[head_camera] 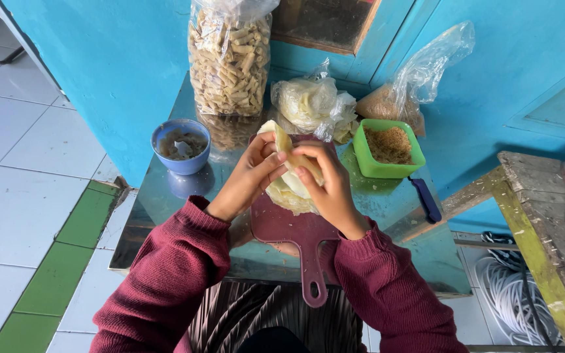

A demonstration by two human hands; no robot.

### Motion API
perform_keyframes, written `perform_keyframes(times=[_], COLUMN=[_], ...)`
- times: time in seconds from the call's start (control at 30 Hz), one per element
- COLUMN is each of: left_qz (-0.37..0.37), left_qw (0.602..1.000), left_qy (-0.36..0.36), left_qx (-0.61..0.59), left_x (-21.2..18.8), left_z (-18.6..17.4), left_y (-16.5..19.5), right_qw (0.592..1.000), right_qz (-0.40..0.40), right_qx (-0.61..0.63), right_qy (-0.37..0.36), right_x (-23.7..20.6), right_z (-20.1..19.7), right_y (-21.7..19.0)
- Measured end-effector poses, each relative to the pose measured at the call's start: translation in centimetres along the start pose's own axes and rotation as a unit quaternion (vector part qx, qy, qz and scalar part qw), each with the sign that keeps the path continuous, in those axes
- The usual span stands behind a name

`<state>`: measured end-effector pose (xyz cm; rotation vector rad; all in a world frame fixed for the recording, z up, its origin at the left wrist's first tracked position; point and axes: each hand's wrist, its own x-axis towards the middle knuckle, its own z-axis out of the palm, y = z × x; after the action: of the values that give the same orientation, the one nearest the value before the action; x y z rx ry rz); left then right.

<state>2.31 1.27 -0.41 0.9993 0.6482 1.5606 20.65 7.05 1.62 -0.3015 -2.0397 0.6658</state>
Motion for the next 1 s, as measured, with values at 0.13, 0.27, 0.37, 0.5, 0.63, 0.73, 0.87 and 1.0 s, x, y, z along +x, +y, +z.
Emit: perform_keyframes(times=[0.13,0.27,0.37,0.5,0.63,0.73,0.87,1.0], left_qz=[0.048,0.063,0.076,0.067,0.068,0.052,0.025,-0.003], left_qw=[0.997,0.991,0.989,0.991,0.99,0.993,0.998,0.989], left_qy=[-0.037,-0.019,-0.014,-0.008,-0.01,0.015,0.053,0.067], left_qx=[0.056,0.116,0.128,0.118,0.123,0.109,-0.018,-0.128], left_x=[0.1,0.3,0.4,0.7,1.0,1.0,0.7,1.0], left_z=[0.4,0.1,-0.3,-0.7,-1.0,-1.0,-1.4,-2.0], left_y=[0.0,-0.2,-0.7,-1.5,-1.8,-1.6,-1.0,-0.6], right_qw=[0.984,0.993,0.999,0.998,0.984,0.982,0.845,0.764], right_qz=[0.091,0.049,0.036,0.033,0.116,0.155,0.241,0.356], right_qx=[0.15,0.105,0.034,0.055,0.137,0.09,0.456,0.514], right_qy=[-0.003,-0.017,-0.011,-0.024,-0.022,0.053,0.142,0.16], right_x=[-0.1,-0.1,0.1,0.1,0.0,-0.1,0.2,-0.3], right_z=[-0.1,-0.2,-0.1,0.0,-0.7,-1.2,-2.3,-2.4], right_y=[1.1,1.1,0.7,1.1,3.3,5.5,8.3,10.3])
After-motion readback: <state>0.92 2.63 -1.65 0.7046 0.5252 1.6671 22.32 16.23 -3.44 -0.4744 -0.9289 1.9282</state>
